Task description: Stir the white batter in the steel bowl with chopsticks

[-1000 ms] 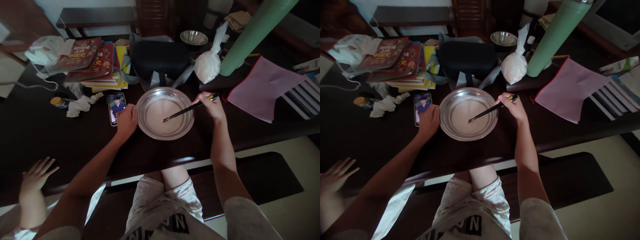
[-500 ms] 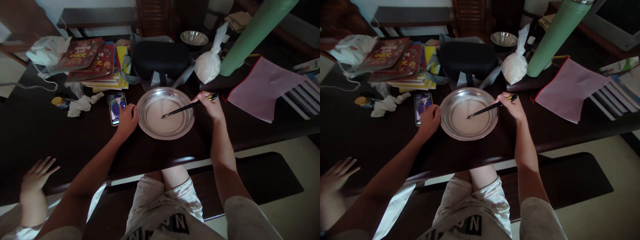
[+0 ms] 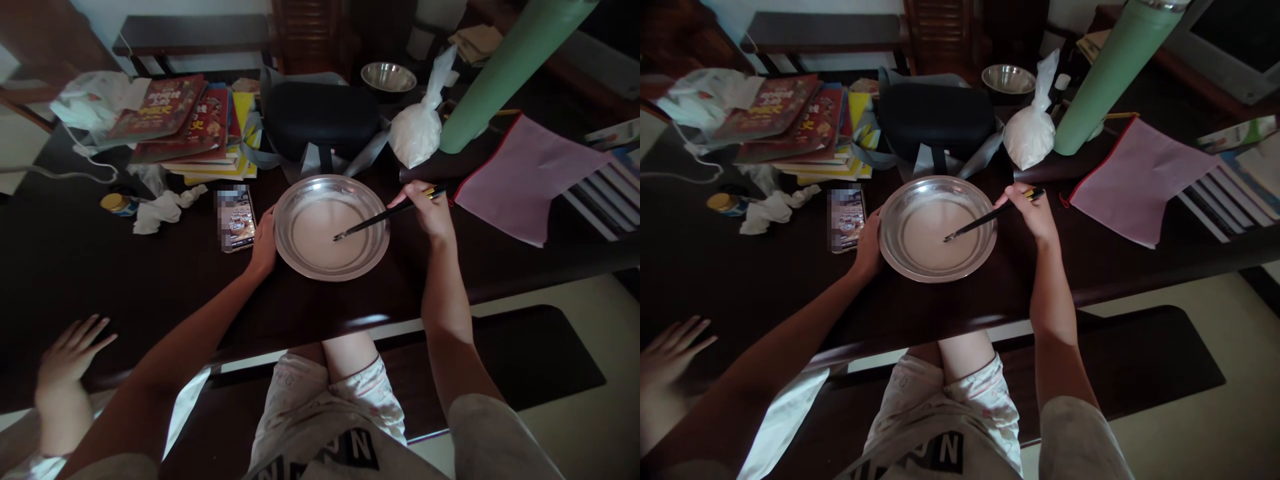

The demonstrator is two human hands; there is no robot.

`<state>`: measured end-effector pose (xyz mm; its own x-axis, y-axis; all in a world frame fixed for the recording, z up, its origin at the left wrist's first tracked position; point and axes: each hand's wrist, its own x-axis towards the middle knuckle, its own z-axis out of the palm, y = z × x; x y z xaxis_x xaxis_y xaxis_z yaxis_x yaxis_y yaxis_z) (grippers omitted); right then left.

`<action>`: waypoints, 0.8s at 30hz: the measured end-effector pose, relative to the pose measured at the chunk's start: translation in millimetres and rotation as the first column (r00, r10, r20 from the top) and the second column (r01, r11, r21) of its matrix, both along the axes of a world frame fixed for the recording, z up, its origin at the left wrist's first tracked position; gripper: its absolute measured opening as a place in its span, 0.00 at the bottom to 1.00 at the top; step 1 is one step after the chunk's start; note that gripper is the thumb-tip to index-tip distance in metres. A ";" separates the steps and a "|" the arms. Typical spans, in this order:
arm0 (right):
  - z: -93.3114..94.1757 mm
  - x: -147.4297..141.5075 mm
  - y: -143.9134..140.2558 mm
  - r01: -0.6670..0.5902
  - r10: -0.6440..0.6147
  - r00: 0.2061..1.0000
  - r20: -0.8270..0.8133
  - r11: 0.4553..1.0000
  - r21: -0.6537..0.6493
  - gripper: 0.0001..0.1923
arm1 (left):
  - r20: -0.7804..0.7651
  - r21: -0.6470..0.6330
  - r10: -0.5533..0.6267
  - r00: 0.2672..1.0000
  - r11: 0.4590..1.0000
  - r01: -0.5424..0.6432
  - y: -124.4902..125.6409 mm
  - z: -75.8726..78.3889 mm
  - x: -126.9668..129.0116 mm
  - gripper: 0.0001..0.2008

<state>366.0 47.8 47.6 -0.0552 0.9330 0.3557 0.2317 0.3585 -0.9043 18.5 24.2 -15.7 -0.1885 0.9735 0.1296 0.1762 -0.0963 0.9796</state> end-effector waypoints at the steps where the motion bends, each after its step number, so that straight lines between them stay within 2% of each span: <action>1: -0.6 -0.1 0.2 -0.027 0.027 1.000 0.006 1.000 -0.008 0.24 | 0.020 -0.012 -0.023 1.000 1.000 0.024 0.7 -1.7 0.4 0.22; 3: -1.1 -2.6 0.4 -0.104 0.106 0.994 0.035 0.994 -0.042 0.25 | 0.013 -0.014 -0.045 0.999 0.999 0.045 1.3 -2.0 0.6 0.23; 5: -0.2 -5.3 0.5 -0.122 0.125 0.990 0.064 0.991 -0.053 0.26 | -0.026 -0.004 -0.035 0.999 0.999 0.035 0.9 0.3 0.5 0.22; 9: 2.0 -2.5 0.4 0.006 -0.007 0.999 0.043 1.000 0.007 0.28 | -0.041 -0.022 -0.024 0.999 0.999 0.024 -0.2 5.4 1.5 0.23; 11: 1.9 -0.3 0.2 0.032 -0.033 0.999 0.028 0.999 0.014 0.27 | -0.040 -0.034 -0.026 0.999 0.999 0.025 -0.9 7.6 2.3 0.24; 15: 1.2 -5.3 0.0 -0.111 0.113 0.993 0.039 0.992 -0.055 0.28 | -0.072 -0.053 -0.039 0.997 0.998 0.035 -3.4 13.5 2.6 0.21; 17: 1.5 -7.6 0.4 -0.136 0.139 0.989 0.040 0.989 -0.061 0.28 | -0.080 -0.058 -0.051 0.995 0.997 0.046 -4.4 15.9 2.3 0.21; 22: 0.0 0.8 1.3 0.046 -0.046 0.999 0.024 0.999 0.000 0.26 | -0.088 -0.050 -0.039 0.995 0.998 0.035 -3.5 14.6 1.5 0.21; 24: -1.6 1.6 0.9 0.021 -0.020 1.000 0.003 1.000 -0.020 0.25 | -0.075 -0.046 -0.035 0.997 0.998 0.031 -2.3 12.2 2.0 0.22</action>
